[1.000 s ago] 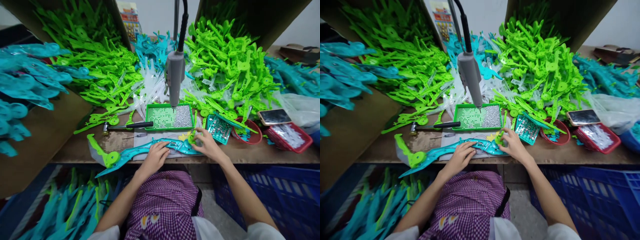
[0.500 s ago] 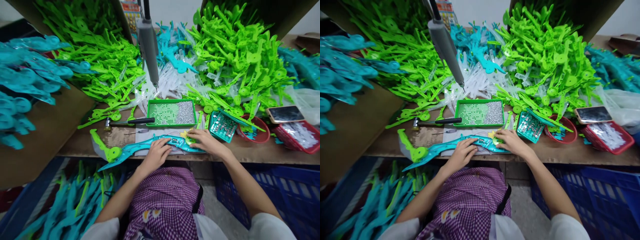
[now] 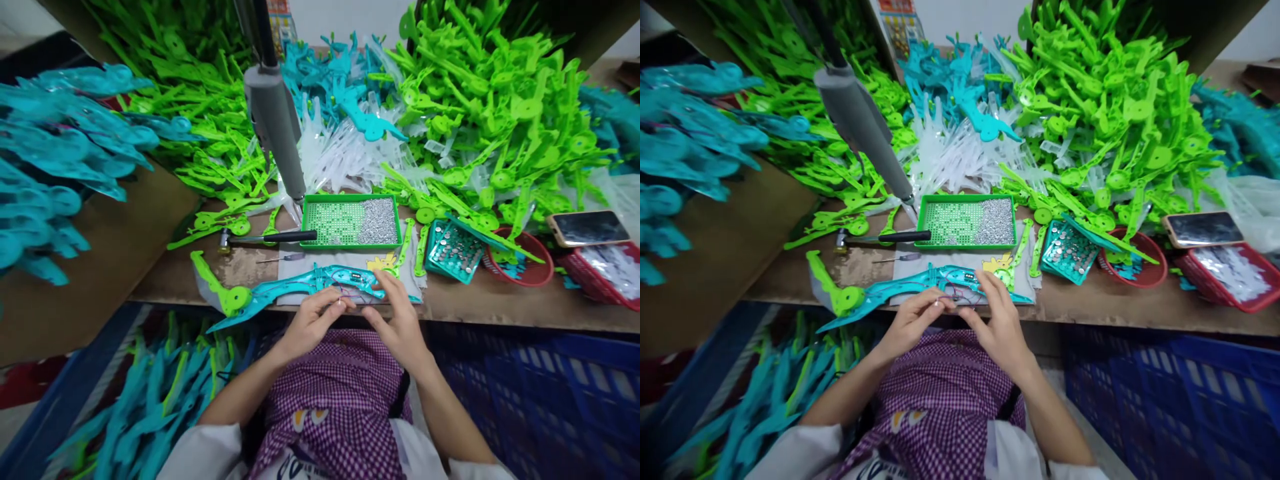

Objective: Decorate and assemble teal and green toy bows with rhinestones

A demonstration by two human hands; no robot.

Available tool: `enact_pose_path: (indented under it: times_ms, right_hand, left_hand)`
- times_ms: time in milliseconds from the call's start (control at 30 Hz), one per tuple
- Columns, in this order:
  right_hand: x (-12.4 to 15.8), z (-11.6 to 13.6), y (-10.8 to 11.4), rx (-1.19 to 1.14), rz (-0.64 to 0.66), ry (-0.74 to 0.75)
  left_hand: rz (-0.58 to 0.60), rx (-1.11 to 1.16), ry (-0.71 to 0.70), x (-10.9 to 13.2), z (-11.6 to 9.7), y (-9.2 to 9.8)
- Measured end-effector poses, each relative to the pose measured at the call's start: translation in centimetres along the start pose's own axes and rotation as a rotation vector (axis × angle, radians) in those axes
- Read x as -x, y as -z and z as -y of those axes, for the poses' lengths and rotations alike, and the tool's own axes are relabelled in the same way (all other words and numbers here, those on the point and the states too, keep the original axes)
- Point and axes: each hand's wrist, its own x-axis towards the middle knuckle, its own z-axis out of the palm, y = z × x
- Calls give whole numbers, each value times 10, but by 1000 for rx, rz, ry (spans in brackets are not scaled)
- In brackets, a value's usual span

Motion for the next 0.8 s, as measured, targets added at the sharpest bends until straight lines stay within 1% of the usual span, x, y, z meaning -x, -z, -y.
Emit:
enact_pose_path:
  times_ms: [67, 100, 133, 200, 267, 333, 400, 433, 500, 533, 567, 600, 633, 700, 767, 800]
  right_hand:
    - [-6, 5, 5, -71, 196, 54]
    - [-10, 9, 8, -135, 264, 67]
    - [-14, 12, 11, -206, 295, 63]
    - [-22, 18, 14, -307, 262, 24]
    - [-30, 19, 16, -264, 189, 1]
    - [-35, 16, 22, -119, 167, -13]
    - [-31, 11, 33, -42, 225, -51]
    - [-26, 7, 40, -48, 266, -76]
    - [-12, 0, 51, -100, 320, -119]
    - [-5, -4, 55, -110, 310, -139]
    - [0, -8, 56, -100, 275, -157]
    - [5, -12, 55, -76, 228, -177]
    - [8, -15, 52, -52, 193, -197]
    - [10, -18, 44, -44, 177, -227]
    - [9, -17, 36, -97, 183, -218]
    - [9, -15, 34, -126, 162, -210]
  left_hand:
    - [34, 16, -27, 5, 0, 1]
    - [52, 11, -26, 8, 0, 1]
    - [77, 0, -16, 10, 0, 0]
    - [150, -49, 7, 12, 0, -3]
    - [183, -137, 6, 11, 2, -8]
    - [140, -277, -38, 8, 6, -10]
    - [67, -437, -108, 6, 11, -7]
    - [71, -500, -135, 6, 13, -3]
    - [164, -584, -139, 5, 16, 7]
    - [226, -623, -124, 4, 16, 12]
    - [271, -673, -112, 3, 14, 17]
    - [289, -734, -111, 2, 11, 19]
    - [281, -798, -124, 1, 6, 20]
    - [257, -869, -197, -3, -7, 12]
    - [276, -824, -284, -7, -17, -4]
    - [296, -766, -315, -10, -19, -14]
